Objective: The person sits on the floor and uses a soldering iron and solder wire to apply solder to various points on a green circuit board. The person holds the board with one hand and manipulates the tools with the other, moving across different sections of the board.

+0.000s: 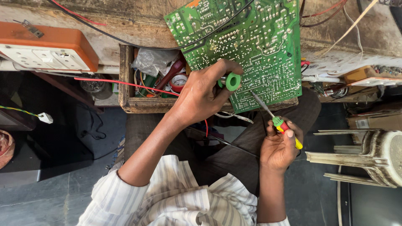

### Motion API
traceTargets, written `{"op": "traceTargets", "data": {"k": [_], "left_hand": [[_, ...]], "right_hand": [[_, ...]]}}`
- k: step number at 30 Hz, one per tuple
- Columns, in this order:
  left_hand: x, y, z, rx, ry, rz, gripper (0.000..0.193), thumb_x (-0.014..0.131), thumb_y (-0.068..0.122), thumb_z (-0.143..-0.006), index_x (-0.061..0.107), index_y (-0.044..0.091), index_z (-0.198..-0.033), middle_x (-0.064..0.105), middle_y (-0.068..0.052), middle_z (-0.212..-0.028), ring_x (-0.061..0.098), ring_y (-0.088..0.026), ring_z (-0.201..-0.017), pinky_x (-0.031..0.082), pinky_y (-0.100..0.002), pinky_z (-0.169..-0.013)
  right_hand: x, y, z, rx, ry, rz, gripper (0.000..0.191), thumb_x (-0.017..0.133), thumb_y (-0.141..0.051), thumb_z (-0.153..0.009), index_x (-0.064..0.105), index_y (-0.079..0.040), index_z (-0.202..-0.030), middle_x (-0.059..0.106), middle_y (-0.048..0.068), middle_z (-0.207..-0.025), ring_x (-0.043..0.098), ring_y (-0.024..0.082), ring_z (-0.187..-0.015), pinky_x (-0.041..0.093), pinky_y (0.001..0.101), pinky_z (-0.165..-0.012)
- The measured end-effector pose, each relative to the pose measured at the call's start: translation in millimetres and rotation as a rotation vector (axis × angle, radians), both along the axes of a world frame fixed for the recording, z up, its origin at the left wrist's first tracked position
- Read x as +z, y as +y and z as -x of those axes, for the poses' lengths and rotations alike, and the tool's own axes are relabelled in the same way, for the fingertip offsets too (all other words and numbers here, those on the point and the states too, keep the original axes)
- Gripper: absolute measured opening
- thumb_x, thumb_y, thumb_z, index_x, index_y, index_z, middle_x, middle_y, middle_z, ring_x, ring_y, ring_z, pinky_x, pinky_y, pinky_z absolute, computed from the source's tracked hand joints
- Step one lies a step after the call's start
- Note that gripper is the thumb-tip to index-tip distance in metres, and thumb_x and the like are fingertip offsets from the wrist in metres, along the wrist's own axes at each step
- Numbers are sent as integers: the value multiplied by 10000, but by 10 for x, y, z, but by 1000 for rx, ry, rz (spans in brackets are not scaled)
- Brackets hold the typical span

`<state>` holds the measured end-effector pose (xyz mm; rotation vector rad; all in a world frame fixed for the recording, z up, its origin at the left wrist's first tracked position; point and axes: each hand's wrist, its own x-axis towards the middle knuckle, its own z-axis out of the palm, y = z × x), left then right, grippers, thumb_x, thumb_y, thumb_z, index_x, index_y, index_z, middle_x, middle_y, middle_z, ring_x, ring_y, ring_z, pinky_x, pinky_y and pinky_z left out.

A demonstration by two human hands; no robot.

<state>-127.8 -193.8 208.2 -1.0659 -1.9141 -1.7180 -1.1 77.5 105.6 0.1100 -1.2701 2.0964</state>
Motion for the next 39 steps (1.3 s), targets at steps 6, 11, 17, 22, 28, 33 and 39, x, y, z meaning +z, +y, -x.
{"op": "traceTargets", "data": {"k": [6,11,17,22,28,33,39], "left_hand": [[0,3,0,-3,-5,1,415,748,-41,-904,555,81,-1250,708,-47,-1207,754,-228,-974,582,-335,-728],[11,10,-5,-6,-39,20,395,745,-34,-902,561,83,-1231,718,-44,-1197,753,-226,-904,560,-327,-652],[10,15,8,-13,22,54,416,735,-44,-891,560,88,-1244,718,-52,-1213,768,-250,-929,588,-341,-718],[0,28,-4,-12,35,55,415,741,-31,-894,556,88,-1246,720,-63,-1201,769,-260,-949,605,-351,-759],[7,21,-7,-14,26,71,419,732,-36,-887,558,84,-1249,719,-71,-1190,766,-270,-936,603,-356,-760],[7,21,-7,-21,-11,63,398,730,-32,-888,560,87,-1228,727,-68,-1179,770,-259,-901,591,-349,-703],[-2,35,-9,2,44,73,410,734,-30,-891,557,88,-1242,722,-72,-1168,761,-271,-924,591,-366,-751]], "right_hand": [[5,-2,4,-17,-19,-7,246,699,-168,-1051,646,-27,-1246,677,186,-1237,707,300,-1029,608,340,-881],[6,-14,2,-14,-19,-11,250,705,-169,-1050,646,-32,-1249,674,187,-1239,705,297,-1031,605,335,-885],[19,-28,-3,0,-11,-3,243,702,-163,-1053,648,-28,-1248,675,192,-1186,705,300,-1032,604,339,-886],[23,-30,-6,-6,-12,-4,245,701,-160,-1047,648,-30,-1248,676,192,-1203,704,301,-1028,602,340,-883],[13,-26,-6,-3,-15,12,247,707,-160,-1045,644,-28,-1245,674,196,-1222,702,305,-1035,603,344,-883],[7,-23,-4,-6,-15,10,258,711,-160,-1042,643,-24,-1251,673,198,-1236,701,306,-1029,602,342,-879],[17,-17,1,-10,-26,12,258,708,-161,-1038,639,-25,-1246,672,192,-1241,702,319,-1079,609,367,-931]]}}
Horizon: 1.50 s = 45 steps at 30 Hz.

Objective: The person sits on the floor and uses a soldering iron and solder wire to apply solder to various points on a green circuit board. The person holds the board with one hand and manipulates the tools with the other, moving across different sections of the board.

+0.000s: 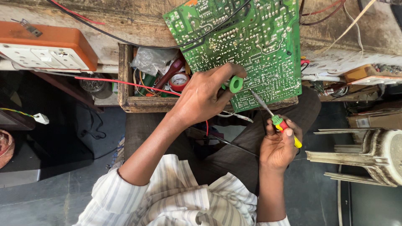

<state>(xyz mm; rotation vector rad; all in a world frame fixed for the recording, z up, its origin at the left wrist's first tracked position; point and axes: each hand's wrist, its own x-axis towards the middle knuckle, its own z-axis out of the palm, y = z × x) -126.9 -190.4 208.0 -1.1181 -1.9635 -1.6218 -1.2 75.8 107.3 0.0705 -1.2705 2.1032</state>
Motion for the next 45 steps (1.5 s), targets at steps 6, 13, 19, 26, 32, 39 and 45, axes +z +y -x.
{"op": "traceTargets", "data": {"k": [6,13,19,26,32,39,45], "left_hand": [[3,0,1,-13,-28,-11,409,737,-28,-893,557,86,-1242,721,-68,-1158,768,-258,-921,597,-351,-737],[3,-8,-1,-13,-47,-38,388,742,-29,-901,563,82,-1226,726,-54,-1181,755,-233,-871,564,-332,-678],[10,-6,-3,-6,-29,-53,384,741,-23,-924,560,88,-1244,719,-41,-1205,757,-221,-903,573,-323,-705],[10,-16,-5,-10,-45,-37,400,731,-41,-900,562,86,-1240,721,-43,-1214,757,-221,-892,570,-323,-689],[6,-21,-3,-9,-57,-33,409,728,-49,-883,564,81,-1235,723,-44,-1219,760,-223,-888,565,-319,-662],[11,-4,5,-10,-59,-38,385,743,-27,-908,563,77,-1232,725,-46,-1213,760,-221,-878,569,-324,-669],[0,10,6,-8,-17,-27,404,745,-22,-894,555,79,-1236,718,-65,-1191,759,-264,-955,596,-356,-765]], "right_hand": [[5,-16,-13,7,10,-14,240,694,-154,-1060,643,-22,-1255,674,194,-1192,702,303,-1034,602,340,-890],[0,-21,-13,10,14,-20,248,689,-158,-1057,644,-23,-1260,675,193,-1223,702,300,-1037,599,337,-890],[1,-11,-11,10,12,-21,252,686,-166,-1056,642,-20,-1257,675,189,-1205,703,300,-1033,600,336,-886],[5,-14,0,20,7,-9,250,689,-163,-1058,640,-21,-1257,678,194,-1240,704,300,-1035,604,352,-918],[-3,-7,3,25,4,-5,249,690,-161,-1058,641,-20,-1257,678,194,-1241,705,309,-1076,609,352,-924],[4,27,-11,61,18,30,234,661,-147,-1077,648,-13,-1269,682,199,-1184,704,301,-1048,604,328,-891],[10,21,-17,43,5,32,235,650,-144,-1068,644,-16,-1265,683,196,-1237,705,305,-1045,603,353,-939]]}}
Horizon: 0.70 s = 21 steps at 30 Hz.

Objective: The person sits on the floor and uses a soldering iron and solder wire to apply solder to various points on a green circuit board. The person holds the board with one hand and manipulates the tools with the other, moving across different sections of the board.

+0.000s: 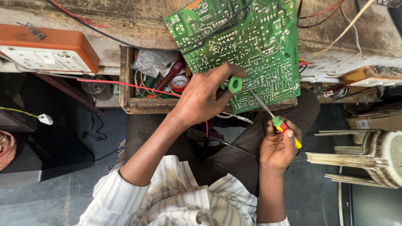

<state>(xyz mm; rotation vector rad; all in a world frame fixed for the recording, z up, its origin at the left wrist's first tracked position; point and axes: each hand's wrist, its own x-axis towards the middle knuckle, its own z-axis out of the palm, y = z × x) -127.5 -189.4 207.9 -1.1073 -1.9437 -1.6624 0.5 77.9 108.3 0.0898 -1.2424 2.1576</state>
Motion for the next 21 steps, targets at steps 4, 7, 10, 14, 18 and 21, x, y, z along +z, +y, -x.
{"op": "traceTargets", "data": {"k": [4,7,10,14,18,21], "left_hand": [[-10,6,15,14,11,22,403,736,-20,-897,563,88,-1245,720,-74,-1165,761,-267,-958,601,-363,-782],[-11,19,13,14,30,10,397,737,-10,-904,558,87,-1245,718,-81,-1168,753,-278,-957,596,-370,-781],[-11,11,3,14,17,23,386,738,-5,-909,562,90,-1239,722,-77,-1141,754,-273,-918,590,-370,-750],[8,12,1,6,-1,28,375,740,4,-922,563,95,-1239,725,-70,-1119,762,-259,-890,585,-365,-727],[16,7,-8,4,2,32,395,738,1,-908,558,94,-1246,724,-74,-1146,762,-264,-904,591,-363,-729],[14,0,-3,2,-1,37,406,738,-7,-897,560,94,-1248,727,-72,-1154,762,-266,-897,591,-365,-722]], "right_hand": [[-3,-3,1,-9,-6,1,240,660,-150,-1063,642,-21,-1264,683,191,-1238,704,302,-1042,601,351,-936],[-4,-4,7,-14,-6,-4,242,668,-160,-1060,643,-27,-1260,684,187,-1234,705,304,-1056,602,352,-934],[-7,-7,14,-21,-10,-11,244,676,-163,-1056,642,-27,-1256,684,185,-1235,704,307,-1072,603,354,-937],[-5,-13,11,-25,-11,-12,247,683,-160,-1053,642,-23,-1254,684,185,-1233,706,307,-1070,605,356,-936],[-7,-14,7,-24,-5,-12,247,690,-155,-1052,642,-18,-1252,685,187,-1234,711,299,-1038,610,354,-938],[-15,-15,10,-9,7,-20,241,695,-156,-1065,644,-16,-1254,685,189,-1177,712,300,-1038,607,328,-885]]}}
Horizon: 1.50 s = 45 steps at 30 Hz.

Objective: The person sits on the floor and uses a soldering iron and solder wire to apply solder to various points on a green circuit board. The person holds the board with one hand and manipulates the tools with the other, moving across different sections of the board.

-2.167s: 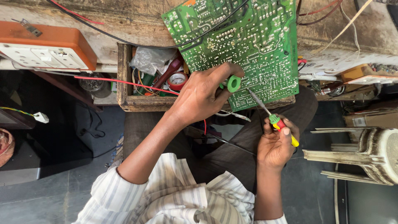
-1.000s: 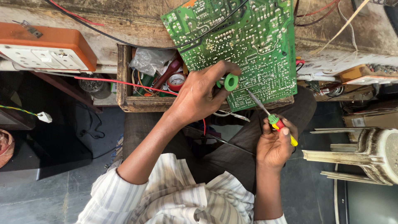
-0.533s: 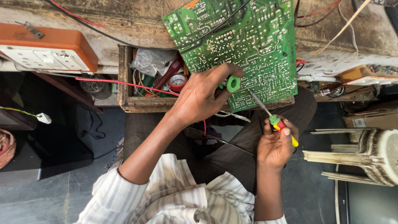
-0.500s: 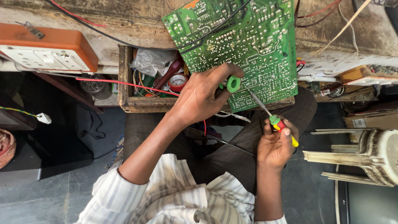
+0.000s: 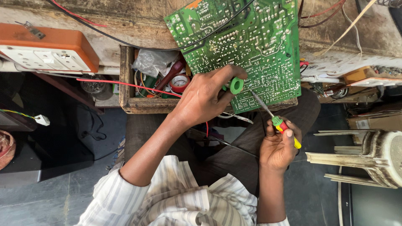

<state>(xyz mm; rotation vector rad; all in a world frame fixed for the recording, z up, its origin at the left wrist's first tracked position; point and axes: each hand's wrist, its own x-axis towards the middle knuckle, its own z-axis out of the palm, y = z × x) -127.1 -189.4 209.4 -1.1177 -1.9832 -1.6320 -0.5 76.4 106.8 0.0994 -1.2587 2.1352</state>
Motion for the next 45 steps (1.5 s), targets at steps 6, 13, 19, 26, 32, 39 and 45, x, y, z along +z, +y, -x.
{"op": "traceTargets", "data": {"k": [6,13,19,26,32,39,45], "left_hand": [[-7,7,0,5,22,-11,399,743,-8,-909,558,98,-1246,723,-65,-1161,761,-268,-904,592,-365,-732],[-4,22,-14,12,3,6,401,743,-9,-897,566,97,-1241,727,-58,-1131,756,-255,-889,585,-368,-735],[-16,18,-13,1,25,-26,384,740,-5,-916,554,93,-1237,719,-60,-1179,759,-256,-923,595,-358,-753],[-10,22,-11,2,11,-17,372,740,-3,-921,558,87,-1233,721,-58,-1161,760,-254,-903,593,-356,-736],[-5,21,-8,15,30,-9,402,733,-14,-897,555,90,-1242,723,-64,-1142,759,-259,-897,592,-364,-736],[-7,21,-16,3,5,-7,395,739,-5,-907,557,92,-1244,726,-65,-1125,761,-254,-871,586,-364,-715],[-3,13,-12,12,20,-13,398,729,-14,-900,557,93,-1243,725,-65,-1132,757,-259,-887,585,-364,-730]], "right_hand": [[-15,0,4,-13,-4,-4,246,692,-164,-1059,641,-16,-1248,683,192,-1233,713,311,-1078,612,346,-916],[-16,9,1,-7,-6,2,251,695,-164,-1060,640,-18,-1256,681,190,-1236,710,303,-1051,609,348,-925],[-21,6,2,-8,-5,6,250,697,-159,-1058,639,-16,-1254,682,193,-1238,711,310,-1067,610,352,-927],[-20,0,-3,-7,-4,4,250,698,-159,-1058,642,-15,-1254,687,194,-1229,715,313,-1079,614,350,-921],[-10,7,3,14,8,6,241,692,-154,-1066,647,-12,-1256,687,200,-1211,714,300,-1034,612,342,-916],[-3,-11,-7,2,-1,9,248,698,-156,-1056,645,-11,-1249,686,199,-1224,714,313,-1081,614,348,-931],[-16,-10,3,-2,-1,9,251,699,-160,-1059,640,-14,-1254,684,196,-1229,715,316,-1075,615,350,-923]]}}
